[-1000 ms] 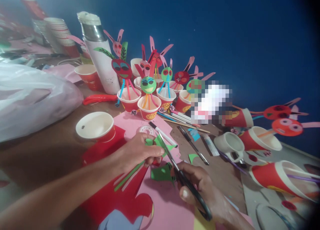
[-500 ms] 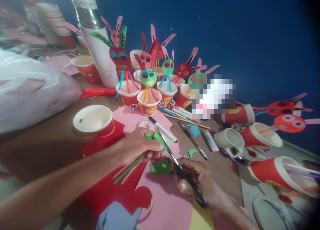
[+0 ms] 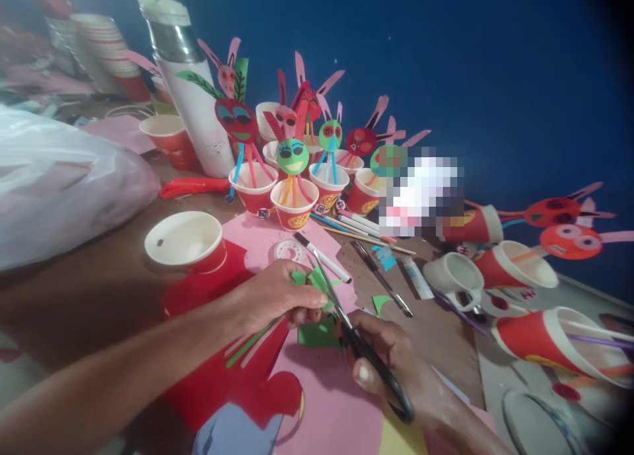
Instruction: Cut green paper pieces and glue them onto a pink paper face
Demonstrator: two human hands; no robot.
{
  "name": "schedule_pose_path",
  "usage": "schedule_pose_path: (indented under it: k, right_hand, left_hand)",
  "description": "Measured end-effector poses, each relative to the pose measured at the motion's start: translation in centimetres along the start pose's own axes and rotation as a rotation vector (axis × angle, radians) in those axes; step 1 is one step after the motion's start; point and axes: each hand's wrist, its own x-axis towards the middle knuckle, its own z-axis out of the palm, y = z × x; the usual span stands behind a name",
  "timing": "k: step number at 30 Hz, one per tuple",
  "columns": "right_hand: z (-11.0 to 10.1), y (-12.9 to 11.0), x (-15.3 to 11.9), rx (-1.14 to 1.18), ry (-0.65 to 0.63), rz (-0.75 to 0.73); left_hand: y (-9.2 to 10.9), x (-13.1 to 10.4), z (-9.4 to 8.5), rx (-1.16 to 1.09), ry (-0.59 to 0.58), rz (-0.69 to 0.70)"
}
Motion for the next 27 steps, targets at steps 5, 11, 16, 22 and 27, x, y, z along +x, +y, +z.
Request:
schedule_pose_path:
  k: [5, 11, 16, 22, 27]
  right_hand:
    - [0.1, -0.1, 0.0, -0.009, 0.025, -0.012]
    - [0.5, 0.3, 0.0, 0.034, 0.064, -0.011]
    - [0.8, 0.9, 0.1, 0.064, 0.099, -0.027]
    - [1.3, 1.0, 0.4, 0.089, 0.119, -0.045]
    - [0.9, 1.0, 0.5, 0.088, 0.240, -0.023]
  left_hand:
    - [-0.3, 0.1, -0.2, 0.059, -0.031, -0.004]
    - [-0.2, -0.2, -0.2, 0.066, -0.025, -0.014]
    - [-0.2, -0.1, -0.2, 0.039, -0.027, -0.010]
    - [-0.3, 0.2, -0.2, -0.030, -0.022, -0.037]
    - [-0.3, 0.1, -0.2, -0.049, 0.052, -0.005]
